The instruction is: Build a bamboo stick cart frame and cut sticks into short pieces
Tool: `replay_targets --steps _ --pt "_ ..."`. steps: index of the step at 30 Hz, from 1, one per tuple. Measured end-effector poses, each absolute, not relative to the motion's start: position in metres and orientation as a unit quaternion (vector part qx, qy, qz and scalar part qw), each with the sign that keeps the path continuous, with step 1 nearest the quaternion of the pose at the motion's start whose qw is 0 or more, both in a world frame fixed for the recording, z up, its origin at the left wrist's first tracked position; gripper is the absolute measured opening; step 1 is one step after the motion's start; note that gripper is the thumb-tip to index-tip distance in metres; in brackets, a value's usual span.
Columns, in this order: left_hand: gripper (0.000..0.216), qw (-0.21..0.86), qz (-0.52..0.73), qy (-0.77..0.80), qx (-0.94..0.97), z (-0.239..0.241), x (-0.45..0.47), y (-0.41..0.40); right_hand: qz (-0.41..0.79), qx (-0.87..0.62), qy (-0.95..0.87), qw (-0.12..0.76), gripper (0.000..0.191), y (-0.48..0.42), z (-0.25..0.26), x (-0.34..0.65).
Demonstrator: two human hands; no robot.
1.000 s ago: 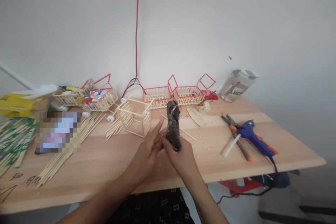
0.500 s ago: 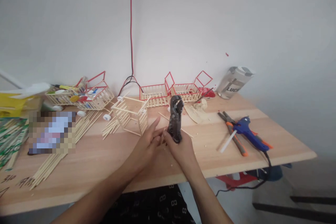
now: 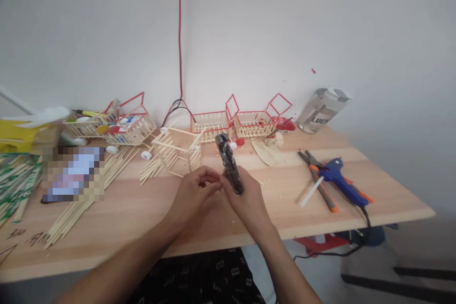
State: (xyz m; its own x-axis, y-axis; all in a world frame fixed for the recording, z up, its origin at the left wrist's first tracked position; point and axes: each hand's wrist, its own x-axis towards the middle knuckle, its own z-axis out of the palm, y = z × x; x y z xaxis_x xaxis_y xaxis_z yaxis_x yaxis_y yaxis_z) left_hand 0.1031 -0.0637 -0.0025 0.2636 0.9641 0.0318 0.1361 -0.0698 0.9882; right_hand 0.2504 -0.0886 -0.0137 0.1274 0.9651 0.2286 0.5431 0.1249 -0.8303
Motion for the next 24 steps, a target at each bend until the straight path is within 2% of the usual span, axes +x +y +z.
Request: replay_targets --steps 10,15,19,24 --pt "0.014 0.582 0.352 0.422 0.599 -0.015 0.108 -0.050 0.244 -0.559 -0.690 0.389 0.016 -0.078 -0.010 0.268" --pt "0.010 0.508 0.359 0.434 0.652 -0.019 0.114 -0.047 0.229 -0.567 -0.666 0.426 0.025 -0.062 -0.005 0.281" --pt "0.014 0.451 0.345 0.435 0.698 -0.028 0.116 -0.046 0.262 -0.607 -0.583 0.473 0.035 -0.051 -0.015 0.290" --pt "0.010 0.416 0.335 0.463 0.708 -0.031 0.115 -0.044 0.292 -0.612 -0.543 0.495 0.039 -0.051 -0.022 0.293"
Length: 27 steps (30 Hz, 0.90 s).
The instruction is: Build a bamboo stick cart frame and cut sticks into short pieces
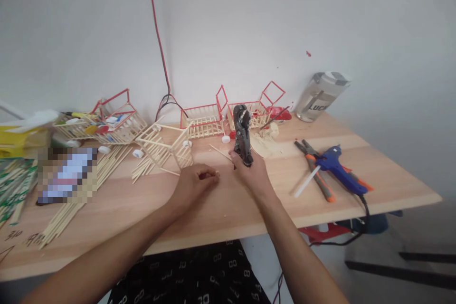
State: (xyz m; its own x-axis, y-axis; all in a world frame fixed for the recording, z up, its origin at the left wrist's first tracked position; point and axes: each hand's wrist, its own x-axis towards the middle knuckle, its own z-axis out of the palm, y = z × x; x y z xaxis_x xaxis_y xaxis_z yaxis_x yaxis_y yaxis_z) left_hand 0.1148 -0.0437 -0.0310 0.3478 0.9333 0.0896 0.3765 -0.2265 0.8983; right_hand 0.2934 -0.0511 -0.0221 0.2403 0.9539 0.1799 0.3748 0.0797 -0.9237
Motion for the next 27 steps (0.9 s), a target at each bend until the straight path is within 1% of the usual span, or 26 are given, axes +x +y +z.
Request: replay_targets --steps 7,10,16,20,24,27 --pt "0.009 0.394 0.347 0.467 0.711 -0.032 0.116 -0.045 0.279 -0.605 -0.549 0.504 0.036 -0.054 -0.025 0.294" --pt "0.009 0.409 0.352 0.464 0.703 -0.032 0.117 -0.044 0.286 -0.601 -0.557 0.497 0.034 -0.054 -0.027 0.295" --pt "0.009 0.544 0.338 0.453 0.620 -0.020 0.119 -0.045 0.336 -0.578 -0.587 0.457 0.031 -0.057 -0.027 0.294" --pt "0.014 0.629 0.319 0.428 0.565 -0.012 0.118 -0.048 0.381 -0.560 -0.604 0.420 0.032 -0.064 -0.018 0.290" --pt "0.015 0.698 0.289 0.398 0.521 -0.007 0.114 -0.048 0.388 -0.566 -0.627 0.370 0.031 -0.071 -0.008 0.288" --pt "0.014 0.732 0.267 0.379 0.499 -0.007 0.113 -0.046 0.390 -0.569 -0.634 0.349 0.030 -0.072 -0.004 0.287"
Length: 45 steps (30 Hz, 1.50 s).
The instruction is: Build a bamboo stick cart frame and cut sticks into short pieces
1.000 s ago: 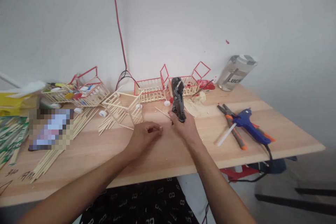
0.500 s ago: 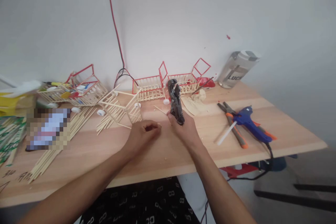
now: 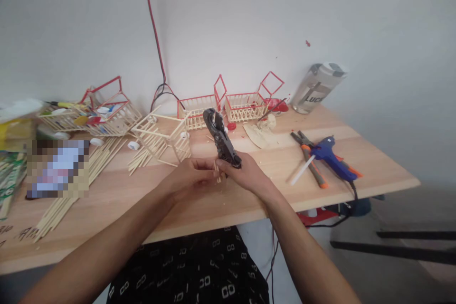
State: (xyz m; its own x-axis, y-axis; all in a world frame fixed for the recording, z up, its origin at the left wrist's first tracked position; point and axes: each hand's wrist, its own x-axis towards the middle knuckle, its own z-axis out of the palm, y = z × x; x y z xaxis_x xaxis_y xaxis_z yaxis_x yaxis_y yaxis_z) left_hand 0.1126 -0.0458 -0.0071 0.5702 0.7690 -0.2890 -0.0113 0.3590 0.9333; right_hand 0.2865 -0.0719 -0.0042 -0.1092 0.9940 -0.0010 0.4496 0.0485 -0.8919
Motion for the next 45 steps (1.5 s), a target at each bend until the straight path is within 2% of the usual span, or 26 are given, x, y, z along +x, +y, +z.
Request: replay_targets --steps 8,12,20,27,36,45 --pt "0.013 0.726 0.256 0.390 0.505 -0.012 0.110 -0.046 0.394 -0.581 -0.638 0.316 0.023 -0.071 -0.004 0.283" --pt "0.011 0.666 0.280 0.412 0.555 -0.014 0.109 -0.047 0.361 -0.577 -0.651 0.336 0.021 -0.071 -0.007 0.281" --pt "0.010 0.455 0.336 0.426 0.706 -0.027 0.108 -0.048 0.311 -0.626 -0.594 0.399 0.035 -0.060 -0.015 0.287" --pt "0.010 0.437 0.333 0.428 0.717 -0.029 0.108 -0.051 0.357 -0.602 -0.556 0.449 0.038 -0.055 -0.033 0.294" --pt "0.014 0.437 0.322 0.427 0.723 -0.024 0.107 -0.050 0.298 -0.596 -0.663 0.343 0.026 -0.069 -0.011 0.286" --pt "0.021 0.476 0.267 0.419 0.725 -0.019 0.106 -0.049 0.233 -0.578 -0.732 0.275 0.015 -0.079 -0.005 0.278"
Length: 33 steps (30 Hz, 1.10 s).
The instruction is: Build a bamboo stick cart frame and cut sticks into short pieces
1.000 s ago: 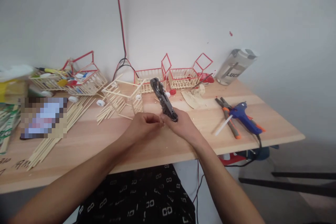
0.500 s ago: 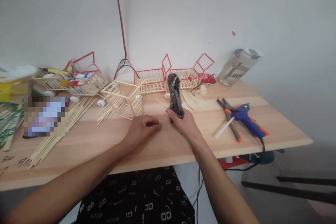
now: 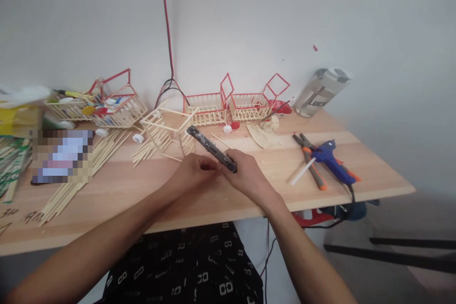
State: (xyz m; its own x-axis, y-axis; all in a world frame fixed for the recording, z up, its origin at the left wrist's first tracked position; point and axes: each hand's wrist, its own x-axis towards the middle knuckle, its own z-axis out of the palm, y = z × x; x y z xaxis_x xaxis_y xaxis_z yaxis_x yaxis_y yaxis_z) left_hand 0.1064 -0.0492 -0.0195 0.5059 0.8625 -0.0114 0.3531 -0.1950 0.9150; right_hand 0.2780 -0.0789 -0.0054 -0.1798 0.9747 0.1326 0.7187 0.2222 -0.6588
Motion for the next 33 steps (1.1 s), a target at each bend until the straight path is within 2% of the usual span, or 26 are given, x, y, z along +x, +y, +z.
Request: replay_targets --steps 7,16,19,26,33 --pt "0.015 0.574 0.228 0.401 0.676 -0.013 0.101 -0.046 0.291 -0.596 -0.690 0.290 0.020 -0.081 -0.003 0.279" --pt "0.023 0.681 0.250 0.330 0.604 -0.008 0.077 -0.060 0.389 -0.635 -0.583 0.325 0.034 -0.081 0.003 0.275" --pt "0.030 0.669 0.300 0.353 0.581 -0.015 0.074 -0.070 0.431 -0.629 -0.554 0.335 0.038 -0.081 0.001 0.271" --pt "0.008 0.546 0.331 0.422 0.643 -0.008 0.069 -0.083 0.474 -0.575 -0.563 0.358 0.037 -0.081 0.002 0.259" --pt "0.012 0.524 0.343 0.415 0.660 -0.011 0.063 -0.086 0.489 -0.565 -0.549 0.375 0.034 -0.080 -0.001 0.251"
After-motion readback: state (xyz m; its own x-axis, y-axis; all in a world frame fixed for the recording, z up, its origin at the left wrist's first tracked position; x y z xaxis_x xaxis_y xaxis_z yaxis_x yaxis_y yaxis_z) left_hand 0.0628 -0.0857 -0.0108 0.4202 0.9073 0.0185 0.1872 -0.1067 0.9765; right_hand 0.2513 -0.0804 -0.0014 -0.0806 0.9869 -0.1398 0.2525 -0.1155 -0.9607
